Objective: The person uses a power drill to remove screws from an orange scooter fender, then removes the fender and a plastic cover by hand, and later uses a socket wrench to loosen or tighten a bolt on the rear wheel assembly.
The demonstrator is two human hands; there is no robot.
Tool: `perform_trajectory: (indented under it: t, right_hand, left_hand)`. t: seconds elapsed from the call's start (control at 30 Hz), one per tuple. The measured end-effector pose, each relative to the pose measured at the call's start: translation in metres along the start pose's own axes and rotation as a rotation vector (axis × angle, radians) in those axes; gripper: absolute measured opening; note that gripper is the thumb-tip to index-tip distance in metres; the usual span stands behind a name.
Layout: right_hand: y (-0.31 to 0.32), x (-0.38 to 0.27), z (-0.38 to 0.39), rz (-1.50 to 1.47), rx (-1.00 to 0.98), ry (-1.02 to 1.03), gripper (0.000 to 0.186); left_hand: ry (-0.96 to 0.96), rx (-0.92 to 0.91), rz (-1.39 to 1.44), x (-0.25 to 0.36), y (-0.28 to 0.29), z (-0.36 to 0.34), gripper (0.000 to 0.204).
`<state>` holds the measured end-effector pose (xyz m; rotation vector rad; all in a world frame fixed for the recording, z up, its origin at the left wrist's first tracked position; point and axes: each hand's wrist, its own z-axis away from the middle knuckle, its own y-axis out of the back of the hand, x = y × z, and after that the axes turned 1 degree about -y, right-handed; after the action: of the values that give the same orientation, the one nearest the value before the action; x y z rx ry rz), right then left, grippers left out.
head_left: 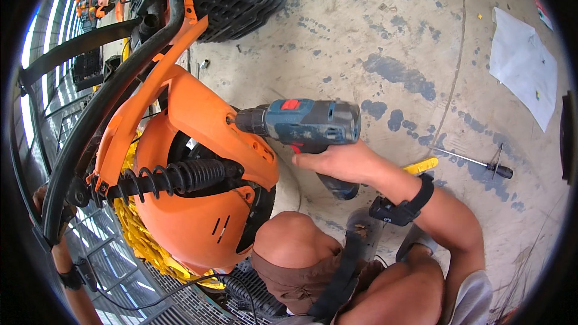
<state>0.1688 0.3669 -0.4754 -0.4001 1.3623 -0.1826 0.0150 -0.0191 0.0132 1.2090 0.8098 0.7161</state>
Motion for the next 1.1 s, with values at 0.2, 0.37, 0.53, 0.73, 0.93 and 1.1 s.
perform_trajectory:
  t: [0.2,0.37,0.53,0.73,0.93,1.1]
  right_hand:
    - [0.011,-0.002,-0.014,-0.437,-0.313,-0.566,0.018]
    - [0.015,-0.029,-0.017,-0.095,-0.351,-0.56,0.02]
    - [0.015,-0.028,-0.018,-0.029,-0.371,-0.456,0.028]
    - [0.016,-0.01,-0.022,-0.097,-0.388,-0.423,0.023]
    - [0.022,-0.015,-0.027,-0.137,-0.366,-0.473,0.016]
    - [0.023,-0.004,-0.032,-0.409,-0.359,-0.552,0.012]
  left_hand:
    - [0.011,-0.022,-0.03,0.002,0.004,0.0,0.044]
    - [-0.001,-0.04,-0.077,0.006,0.003,-0.004,0.048]
    - [-0.08,-0.04,-0.183,0.01,0.004,-0.013,0.053]
    - [0.127,-0.026,0.073,-0.01,0.01,-0.002,0.062]
    - [0.132,-0.03,0.052,0.023,-0.004,-0.01,0.059]
    - [0.115,-0.057,0.126,0.018,-0.001,-0.007,0.056]
